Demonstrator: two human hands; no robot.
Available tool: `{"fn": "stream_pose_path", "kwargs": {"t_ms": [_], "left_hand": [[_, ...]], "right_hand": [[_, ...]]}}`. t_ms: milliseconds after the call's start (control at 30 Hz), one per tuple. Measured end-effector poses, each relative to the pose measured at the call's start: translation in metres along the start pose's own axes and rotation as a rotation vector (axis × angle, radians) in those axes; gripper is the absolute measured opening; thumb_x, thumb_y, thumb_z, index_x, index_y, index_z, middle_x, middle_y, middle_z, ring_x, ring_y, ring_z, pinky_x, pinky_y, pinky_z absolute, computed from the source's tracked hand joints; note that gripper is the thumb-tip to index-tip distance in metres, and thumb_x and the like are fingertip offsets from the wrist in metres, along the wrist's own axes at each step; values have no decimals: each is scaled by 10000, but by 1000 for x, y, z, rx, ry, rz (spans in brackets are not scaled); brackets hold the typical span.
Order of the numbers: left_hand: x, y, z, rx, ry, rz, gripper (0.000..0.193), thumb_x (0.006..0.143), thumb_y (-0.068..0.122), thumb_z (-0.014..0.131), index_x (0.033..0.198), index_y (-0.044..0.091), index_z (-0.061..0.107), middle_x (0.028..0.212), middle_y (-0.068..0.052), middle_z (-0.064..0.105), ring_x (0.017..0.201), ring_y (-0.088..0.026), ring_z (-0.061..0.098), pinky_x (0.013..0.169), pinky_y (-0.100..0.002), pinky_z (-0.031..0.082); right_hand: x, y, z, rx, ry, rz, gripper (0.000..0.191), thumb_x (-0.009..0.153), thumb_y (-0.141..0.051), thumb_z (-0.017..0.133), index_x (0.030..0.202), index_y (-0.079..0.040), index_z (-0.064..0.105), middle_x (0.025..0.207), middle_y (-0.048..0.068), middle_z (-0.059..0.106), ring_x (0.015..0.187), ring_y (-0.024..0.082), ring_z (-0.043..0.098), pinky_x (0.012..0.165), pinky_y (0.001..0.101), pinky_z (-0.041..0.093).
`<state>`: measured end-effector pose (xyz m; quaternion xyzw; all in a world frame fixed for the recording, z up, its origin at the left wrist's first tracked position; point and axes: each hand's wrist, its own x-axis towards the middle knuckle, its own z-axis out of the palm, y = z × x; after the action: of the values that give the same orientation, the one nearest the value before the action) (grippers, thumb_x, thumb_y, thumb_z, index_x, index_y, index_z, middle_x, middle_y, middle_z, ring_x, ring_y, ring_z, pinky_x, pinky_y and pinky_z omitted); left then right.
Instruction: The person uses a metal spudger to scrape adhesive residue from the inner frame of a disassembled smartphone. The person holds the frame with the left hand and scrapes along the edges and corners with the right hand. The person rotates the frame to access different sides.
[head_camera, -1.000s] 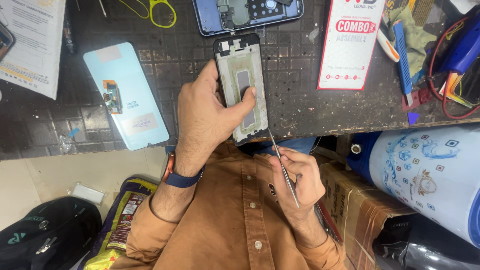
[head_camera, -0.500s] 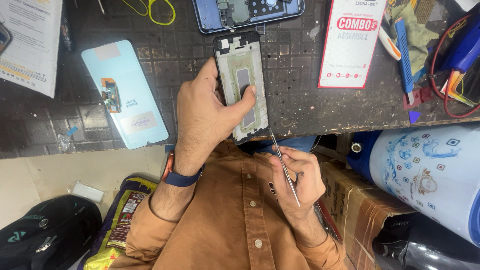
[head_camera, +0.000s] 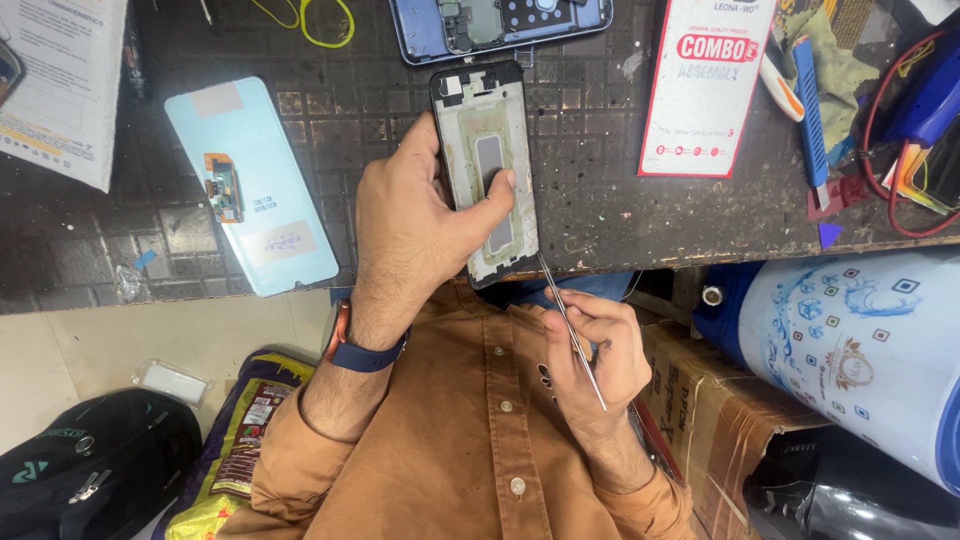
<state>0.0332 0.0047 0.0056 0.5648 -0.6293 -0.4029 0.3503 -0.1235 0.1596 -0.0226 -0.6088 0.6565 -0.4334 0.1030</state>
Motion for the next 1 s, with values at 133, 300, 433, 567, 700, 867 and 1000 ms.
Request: {"fn": "stream_pose_path", "kwargs": {"t_ms": [133,300,433,567,700,867,1000], "left_hand": [[1,1,0,7,2,-19,367,833,290,811,1102,83,670,863,-48,798,710,-165,790,655,-306,607],[4,7,0,23,13,-32,352,831,296,817,1085,88,690,841,-43,801,729,-156,787,665,-304,606],[6,10,0,40,-42,-174,363,801,315,801,1082,111,694,779,-30,793,653,-153,782,623,-307,605],[6,11,0,37,-20,-140,361,806,311,806,1084,108,694,794,-28,792,681,-163,786,640,-315,609],[5,11,0,28,-2,-94,369,807,306,811,1092,104,691,808,-30,794,696,-165,788,652,-318,612],[5,11,0,35,-11,-117,358,808,310,809,1081,108,696,793,-30,790,687,-165,786,646,-318,610],[6,12,0,15,-21,-129,347,808,308,800,1076,113,699,771,-21,785,659,-148,782,629,-308,606]], "right_hand": [[1,-1,0,2,-6,-4,272,901,30,806,931,6,536,1023,180,708,968,258,757,840,329,631],[3,-2,0,31,-23,1,258,924,45,776,940,12,521,1038,189,701,979,263,761,847,327,642],[5,-4,0,18,-39,-23,247,920,49,769,937,17,525,1042,196,707,969,269,753,833,321,627],[5,-5,-1,19,-40,-12,245,920,47,770,938,17,527,1038,197,707,966,270,753,836,326,625],[5,-6,-1,19,-36,1,253,919,41,773,936,14,522,1044,199,711,963,265,753,833,323,622],[3,-4,-1,31,-43,-1,259,924,27,773,944,11,516,1039,194,708,966,267,757,834,323,625],[0,-2,0,38,-42,29,257,933,24,763,943,6,507,1042,199,709,966,265,762,835,322,625]]}}
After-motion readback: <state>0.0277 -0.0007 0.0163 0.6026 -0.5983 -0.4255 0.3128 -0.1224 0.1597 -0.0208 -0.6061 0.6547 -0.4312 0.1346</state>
